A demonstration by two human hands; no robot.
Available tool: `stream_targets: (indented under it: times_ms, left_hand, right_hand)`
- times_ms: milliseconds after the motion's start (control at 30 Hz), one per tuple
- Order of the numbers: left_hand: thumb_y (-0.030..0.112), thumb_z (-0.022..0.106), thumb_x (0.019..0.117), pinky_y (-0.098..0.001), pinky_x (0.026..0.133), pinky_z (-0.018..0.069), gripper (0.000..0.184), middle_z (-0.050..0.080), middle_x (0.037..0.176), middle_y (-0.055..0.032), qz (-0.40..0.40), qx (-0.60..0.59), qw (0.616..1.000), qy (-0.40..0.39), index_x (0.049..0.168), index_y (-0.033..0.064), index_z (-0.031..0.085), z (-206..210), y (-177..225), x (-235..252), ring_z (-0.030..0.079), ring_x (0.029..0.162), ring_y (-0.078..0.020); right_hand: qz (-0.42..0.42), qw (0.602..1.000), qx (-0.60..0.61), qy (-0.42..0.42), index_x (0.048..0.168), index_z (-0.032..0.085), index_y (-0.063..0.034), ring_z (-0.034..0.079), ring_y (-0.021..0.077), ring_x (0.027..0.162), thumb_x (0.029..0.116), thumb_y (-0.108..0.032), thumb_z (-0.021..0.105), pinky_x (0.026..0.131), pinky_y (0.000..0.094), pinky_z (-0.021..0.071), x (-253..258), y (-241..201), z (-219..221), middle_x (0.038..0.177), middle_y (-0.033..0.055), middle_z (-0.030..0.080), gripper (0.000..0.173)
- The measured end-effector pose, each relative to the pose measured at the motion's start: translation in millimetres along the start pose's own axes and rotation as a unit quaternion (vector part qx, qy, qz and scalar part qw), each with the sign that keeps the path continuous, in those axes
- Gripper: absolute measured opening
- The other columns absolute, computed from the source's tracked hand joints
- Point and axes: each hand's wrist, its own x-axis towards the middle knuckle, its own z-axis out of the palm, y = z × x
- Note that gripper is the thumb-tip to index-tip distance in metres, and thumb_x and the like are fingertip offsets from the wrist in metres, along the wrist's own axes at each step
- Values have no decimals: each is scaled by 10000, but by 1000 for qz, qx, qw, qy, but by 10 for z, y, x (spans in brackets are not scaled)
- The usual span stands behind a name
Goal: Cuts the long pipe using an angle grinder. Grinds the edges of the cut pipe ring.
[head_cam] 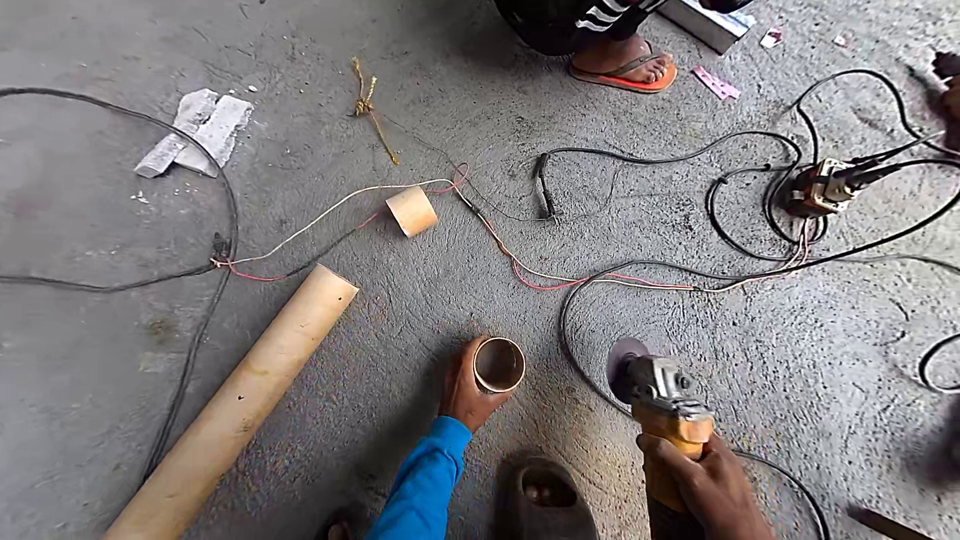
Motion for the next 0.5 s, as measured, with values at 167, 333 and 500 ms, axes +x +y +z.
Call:
stream_targets:
  times_ms: [167,333,500]
  left_hand:
    - [503,952,558,-531,1116,423,1003,680,1332,-47,33,80,996,-1,1423,144,594,52,-197,15,602,1273,-264]
    - [566,921,564,-567,1083,398,981,684,1329,-3,38,119,992,-2,1421,205,609,63,-272,18,587,1275,-255]
    - [570,903,598,-537,1097,401,935,689,1327,31,39,111,993,-4,1412,207,616,55,-286,23,582,1287,-224]
  right_hand:
    - [-90,972,-215,-27,1224,634,-97,703,182,727,672,-577,766,640,490,578,246,-103,224,836,21,713,744]
    - [-122,928,-339,-92,1185,640,-120,712,281,780,727,-596,740,668,558,552,381,-525,447,821,64,707,668]
    - [-129,906,-381,-136,1151,638,-139,708,263,802,748,-590,742,688,538,555,453,-805,508,830,53,698,613]
